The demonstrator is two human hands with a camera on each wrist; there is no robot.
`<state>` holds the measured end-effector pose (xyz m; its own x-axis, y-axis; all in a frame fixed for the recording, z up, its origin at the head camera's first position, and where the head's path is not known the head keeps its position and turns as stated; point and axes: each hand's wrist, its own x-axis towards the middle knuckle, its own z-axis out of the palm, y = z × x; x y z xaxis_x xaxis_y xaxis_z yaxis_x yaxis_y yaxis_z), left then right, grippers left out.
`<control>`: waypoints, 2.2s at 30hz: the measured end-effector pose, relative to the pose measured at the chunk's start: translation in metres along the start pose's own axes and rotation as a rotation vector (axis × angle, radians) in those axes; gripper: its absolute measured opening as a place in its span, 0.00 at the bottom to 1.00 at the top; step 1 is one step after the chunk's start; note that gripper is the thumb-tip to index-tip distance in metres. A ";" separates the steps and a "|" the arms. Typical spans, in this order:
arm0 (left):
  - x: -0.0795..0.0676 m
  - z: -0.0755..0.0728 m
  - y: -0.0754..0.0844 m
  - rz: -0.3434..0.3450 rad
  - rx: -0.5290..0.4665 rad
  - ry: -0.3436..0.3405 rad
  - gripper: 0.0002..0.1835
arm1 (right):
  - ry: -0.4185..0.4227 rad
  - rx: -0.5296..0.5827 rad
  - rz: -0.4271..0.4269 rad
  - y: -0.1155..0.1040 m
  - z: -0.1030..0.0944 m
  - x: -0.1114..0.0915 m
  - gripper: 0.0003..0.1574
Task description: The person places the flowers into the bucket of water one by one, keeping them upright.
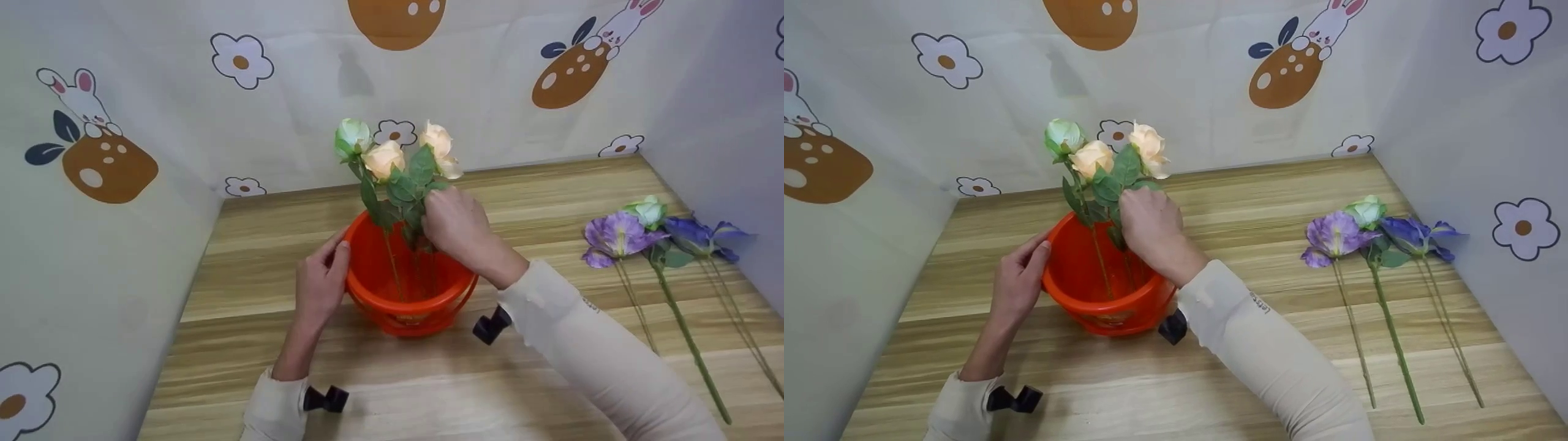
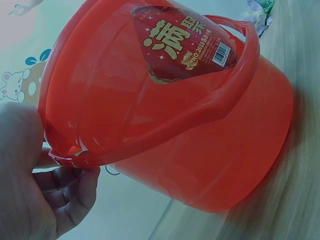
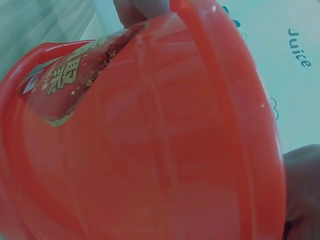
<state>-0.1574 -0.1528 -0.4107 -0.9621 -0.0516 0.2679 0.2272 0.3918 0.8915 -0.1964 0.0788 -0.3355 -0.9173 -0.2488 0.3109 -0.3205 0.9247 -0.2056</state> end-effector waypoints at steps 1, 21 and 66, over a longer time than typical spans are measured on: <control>0.000 0.000 0.000 0.003 0.002 0.002 0.20 | -0.002 0.002 -0.001 0.000 0.000 0.000 0.09; -0.001 0.000 0.002 -0.021 0.015 -0.002 0.21 | 0.012 -0.060 -0.056 -0.003 0.000 -0.008 0.12; -0.001 -0.002 0.003 -0.020 0.013 0.000 0.20 | 0.111 0.095 0.082 0.046 -0.043 -0.020 0.10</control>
<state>-0.1555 -0.1531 -0.4078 -0.9664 -0.0600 0.2501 0.2058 0.4027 0.8919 -0.1827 0.1388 -0.3108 -0.9110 -0.1354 0.3895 -0.2714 0.9080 -0.3192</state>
